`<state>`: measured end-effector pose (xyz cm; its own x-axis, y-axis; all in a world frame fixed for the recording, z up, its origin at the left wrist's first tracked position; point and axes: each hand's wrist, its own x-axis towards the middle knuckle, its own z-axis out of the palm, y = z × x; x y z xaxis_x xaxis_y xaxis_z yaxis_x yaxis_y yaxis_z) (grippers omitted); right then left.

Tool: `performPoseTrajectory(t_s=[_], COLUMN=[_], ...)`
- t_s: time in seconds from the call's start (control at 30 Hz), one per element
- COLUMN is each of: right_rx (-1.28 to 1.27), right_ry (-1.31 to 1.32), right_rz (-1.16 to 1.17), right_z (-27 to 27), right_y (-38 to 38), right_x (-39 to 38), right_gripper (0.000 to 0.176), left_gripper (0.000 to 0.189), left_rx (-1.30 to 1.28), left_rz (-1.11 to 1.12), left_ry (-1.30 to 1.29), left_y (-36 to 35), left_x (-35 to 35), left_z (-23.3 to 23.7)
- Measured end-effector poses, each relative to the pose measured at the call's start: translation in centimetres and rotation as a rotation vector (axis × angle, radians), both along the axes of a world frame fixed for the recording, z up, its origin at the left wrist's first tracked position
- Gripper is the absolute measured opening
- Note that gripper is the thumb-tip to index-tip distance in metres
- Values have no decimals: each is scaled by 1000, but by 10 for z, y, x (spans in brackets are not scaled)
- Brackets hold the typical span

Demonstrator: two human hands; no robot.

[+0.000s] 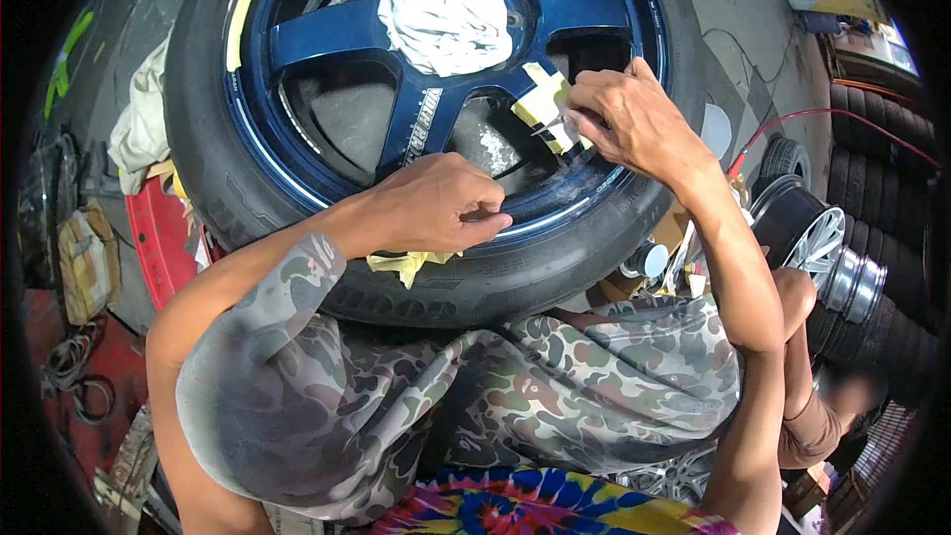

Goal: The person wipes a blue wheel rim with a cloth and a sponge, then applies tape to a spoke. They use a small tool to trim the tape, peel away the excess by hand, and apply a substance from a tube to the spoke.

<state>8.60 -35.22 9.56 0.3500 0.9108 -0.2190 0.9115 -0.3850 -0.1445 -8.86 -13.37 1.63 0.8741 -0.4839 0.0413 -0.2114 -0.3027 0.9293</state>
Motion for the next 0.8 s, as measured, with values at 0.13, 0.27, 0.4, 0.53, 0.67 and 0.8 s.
performPoseTrajectory(t_s=[0.13,0.27,0.4,0.53,0.67,0.8], right_rx=[-78,-16,70,-15,-106,63], right_ry=[-23,-47,-159,-112,-93,-81], right_rz=[13,48,129,85,45,82], right_z=[6,1,-7,-1,3,-3], right_y=[-1,8,16,7,3,11], right_x=[0,-2,-2,-7,-10,-1], right_gripper=[14,13,13,12,12,13], left_gripper=[34,34,33,33,33,34], left_rx=[-4,18,8,-4,-10,1], left_rz=[2,-10,9,4,0,11], left_ry=[-26,15,-15,-20,-13,-31], left_y=[0,0,-1,0,-1,-2], left_x=[-1,-1,0,0,-1,0], left_z=[0,1,0,-1,-1,0])
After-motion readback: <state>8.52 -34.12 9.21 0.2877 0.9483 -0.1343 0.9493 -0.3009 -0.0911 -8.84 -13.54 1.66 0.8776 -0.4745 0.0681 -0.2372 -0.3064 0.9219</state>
